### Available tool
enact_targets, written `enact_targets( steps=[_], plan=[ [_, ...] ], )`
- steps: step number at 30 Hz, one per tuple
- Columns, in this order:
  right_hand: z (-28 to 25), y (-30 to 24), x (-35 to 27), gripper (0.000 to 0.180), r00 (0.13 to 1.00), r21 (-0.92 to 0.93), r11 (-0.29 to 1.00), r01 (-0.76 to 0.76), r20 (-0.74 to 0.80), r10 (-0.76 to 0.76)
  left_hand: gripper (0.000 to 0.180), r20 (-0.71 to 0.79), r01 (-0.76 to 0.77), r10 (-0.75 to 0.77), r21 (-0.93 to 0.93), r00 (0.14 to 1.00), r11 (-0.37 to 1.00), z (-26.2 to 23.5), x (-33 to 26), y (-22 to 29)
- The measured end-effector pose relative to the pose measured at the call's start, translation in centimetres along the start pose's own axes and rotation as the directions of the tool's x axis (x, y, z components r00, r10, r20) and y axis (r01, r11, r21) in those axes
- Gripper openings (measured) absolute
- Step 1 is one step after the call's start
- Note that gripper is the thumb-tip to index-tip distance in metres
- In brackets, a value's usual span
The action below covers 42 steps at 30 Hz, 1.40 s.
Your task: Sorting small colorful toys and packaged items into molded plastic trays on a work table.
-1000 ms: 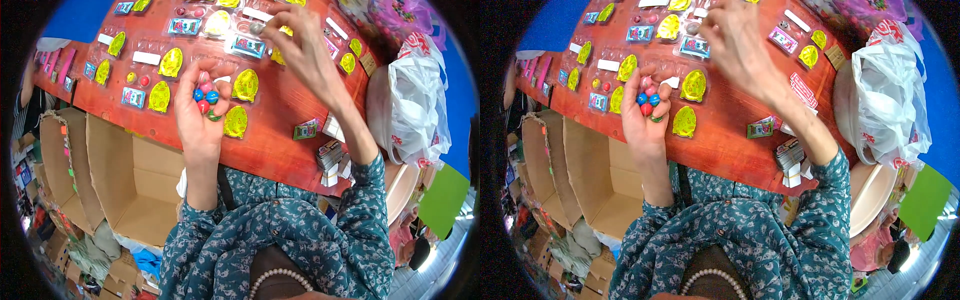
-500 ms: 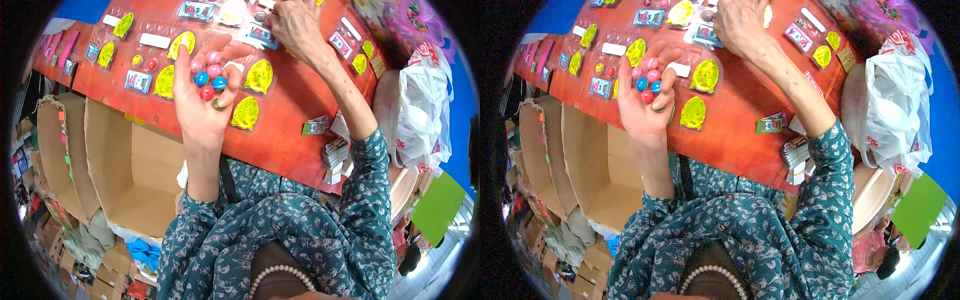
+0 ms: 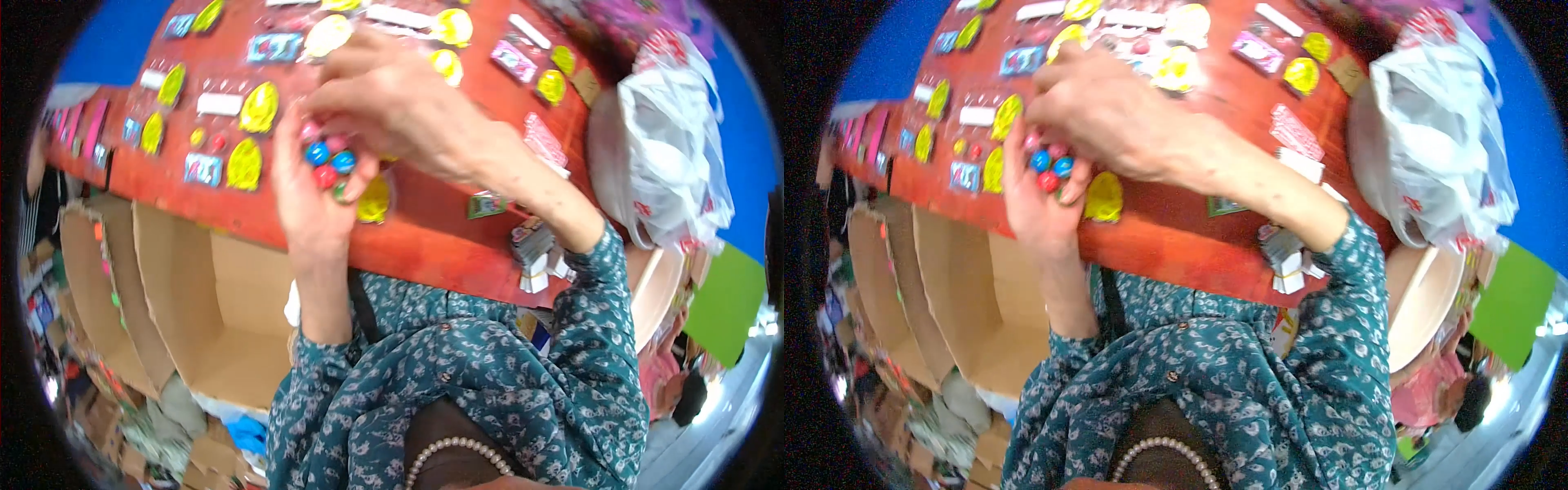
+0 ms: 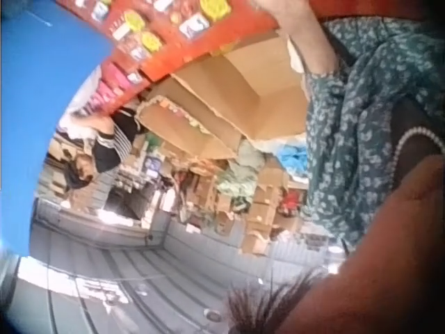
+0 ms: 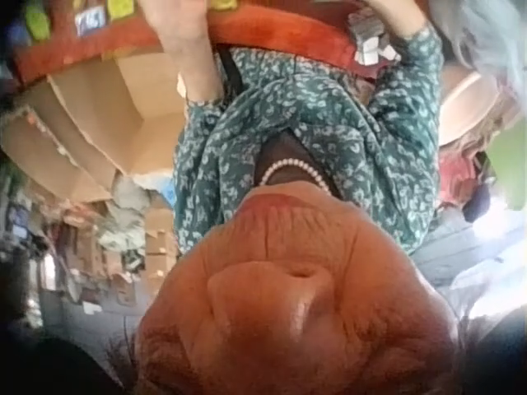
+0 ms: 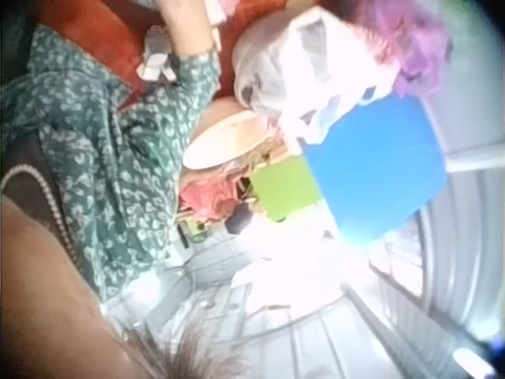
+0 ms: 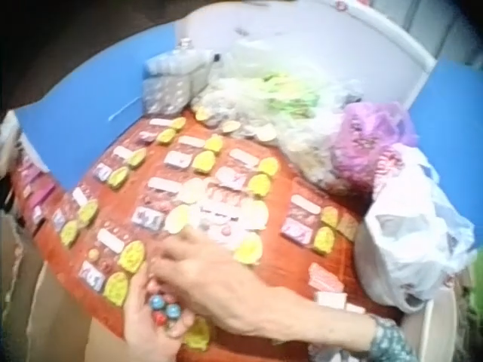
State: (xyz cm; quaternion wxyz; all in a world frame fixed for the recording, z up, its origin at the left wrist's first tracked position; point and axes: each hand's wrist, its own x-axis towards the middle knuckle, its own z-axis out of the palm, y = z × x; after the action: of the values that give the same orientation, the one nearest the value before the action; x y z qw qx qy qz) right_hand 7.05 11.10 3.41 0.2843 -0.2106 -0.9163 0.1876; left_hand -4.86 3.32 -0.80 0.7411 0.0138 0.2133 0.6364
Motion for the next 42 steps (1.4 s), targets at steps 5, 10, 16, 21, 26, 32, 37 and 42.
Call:
enact_targets(
  steps=[5, 10, 16, 21, 26, 32, 37, 42],
  plan=[
    [-0.4, -0.4, -1.0, 0.01, 0.999, -0.222, 0.975, 0.026, -0.018, -0.031, 0.027, -0.127, 0.015, -0.004, 0.087, 0.992, 0.996, 0.4, -0.5, -0.2],
    [-2.0, -1.5, -2.5, 0.015, 0.997, -0.457, 0.889, 0.024, 0.081, 0.015, 0.027, -0.266, 0.022, 0.011, 0.122, 0.964, 0.992, 1.6, 0.0, -1.3],
    [-2.2, -2.6, -2.3, 0.023, 0.998, -0.5, 0.865, -0.041, -0.055, 0.016, 0.023, -0.356, -0.043, 0.115, 0.204, 0.927, 0.978, 2.7, -0.6, -1.7],
    [-1.8, -2.3, -2.9, 0.028, 0.996, -0.365, 0.928, -0.077, -0.059, 0.06, 0.027, -0.329, -0.053, 0.096, 0.138, 0.939, 0.989, 3.8, -0.5, -2.0],
    [-2.4, -2.4, -2.2, 0.027, 0.99, -0.238, 0.962, -0.133, 0.022, 0.142, 0.037, -0.183, -0.067, 0.098, 0.17, 0.978, 0.983, 2.4, -0.2, -1.5],
    [-1.8, -2.2, -0.9, 0.023, 0.978, -0.178, 0.966, -0.186, 0.063, 0.2, 0.045, -0.165, -0.108, 0.146, 0.22, 0.975, 0.97, 1.5, -0.1, -0.5],
    [-2.4, -0.1, 0.0, 0.009, 0.938, 0.018, 0.939, -0.342, 0.058, 0.341, 0.045, -0.059, -0.103, 0.111, 0.125, 0.992, 0.987, 0.7, 0.6, 0.2],
    [-4.1, 4.1, 1.1, 0.016, 0.768, 0.261, 0.727, -0.635, 0.108, 0.632, 0.039, -0.147, -0.149, 0.181, 0.206, 0.972, 0.967, 1.0, 0.2, 2.0]
  ],
)
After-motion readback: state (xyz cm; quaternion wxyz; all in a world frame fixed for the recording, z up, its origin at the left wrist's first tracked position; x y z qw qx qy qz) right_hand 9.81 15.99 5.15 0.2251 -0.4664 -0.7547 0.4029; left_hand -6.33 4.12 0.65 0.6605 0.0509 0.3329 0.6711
